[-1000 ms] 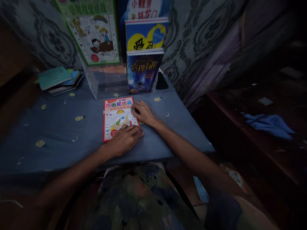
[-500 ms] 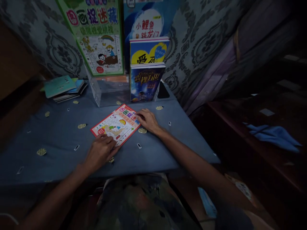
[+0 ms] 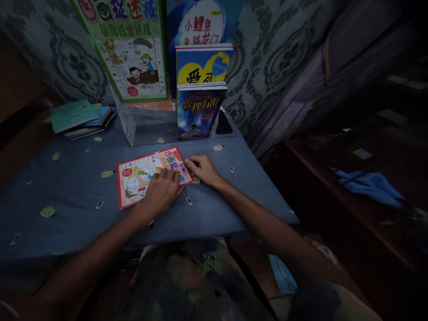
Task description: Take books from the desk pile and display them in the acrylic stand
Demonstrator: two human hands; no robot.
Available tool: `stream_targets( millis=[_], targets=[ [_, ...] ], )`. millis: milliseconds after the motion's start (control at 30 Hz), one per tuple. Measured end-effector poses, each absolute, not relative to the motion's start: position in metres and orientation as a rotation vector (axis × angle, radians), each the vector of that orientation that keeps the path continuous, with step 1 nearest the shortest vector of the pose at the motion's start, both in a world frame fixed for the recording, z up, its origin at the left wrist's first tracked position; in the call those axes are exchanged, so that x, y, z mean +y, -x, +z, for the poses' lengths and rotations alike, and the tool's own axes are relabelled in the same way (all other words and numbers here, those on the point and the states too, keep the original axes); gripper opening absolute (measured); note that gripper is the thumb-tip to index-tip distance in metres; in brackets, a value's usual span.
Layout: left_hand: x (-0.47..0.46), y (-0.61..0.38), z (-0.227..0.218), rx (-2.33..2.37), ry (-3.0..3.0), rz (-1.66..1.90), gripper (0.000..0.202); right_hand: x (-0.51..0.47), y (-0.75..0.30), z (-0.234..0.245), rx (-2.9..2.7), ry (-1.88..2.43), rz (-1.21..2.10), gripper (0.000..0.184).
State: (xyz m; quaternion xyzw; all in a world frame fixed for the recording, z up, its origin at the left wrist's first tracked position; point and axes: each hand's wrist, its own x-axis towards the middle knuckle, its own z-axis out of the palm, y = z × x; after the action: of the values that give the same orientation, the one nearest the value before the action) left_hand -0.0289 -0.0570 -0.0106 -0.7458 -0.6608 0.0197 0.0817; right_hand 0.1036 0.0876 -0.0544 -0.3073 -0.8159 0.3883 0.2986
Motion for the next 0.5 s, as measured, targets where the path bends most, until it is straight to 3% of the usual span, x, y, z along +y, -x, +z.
stream_targets(
  millis=[167, 500],
  targets=[
    [-0.057, 0.033, -0.018, -1.871, 2.249, 0.050, 0.031, 0.089, -0.103, -0.053, -2.082, 0.785, 1.145, 0.042],
    [-0.050, 0.035, -0.003, -1.868, 2.342, 0.042, 0.031, 0.089, -0.110, -0.043, -2.101, 0.825, 1.004, 0.040]
  ],
)
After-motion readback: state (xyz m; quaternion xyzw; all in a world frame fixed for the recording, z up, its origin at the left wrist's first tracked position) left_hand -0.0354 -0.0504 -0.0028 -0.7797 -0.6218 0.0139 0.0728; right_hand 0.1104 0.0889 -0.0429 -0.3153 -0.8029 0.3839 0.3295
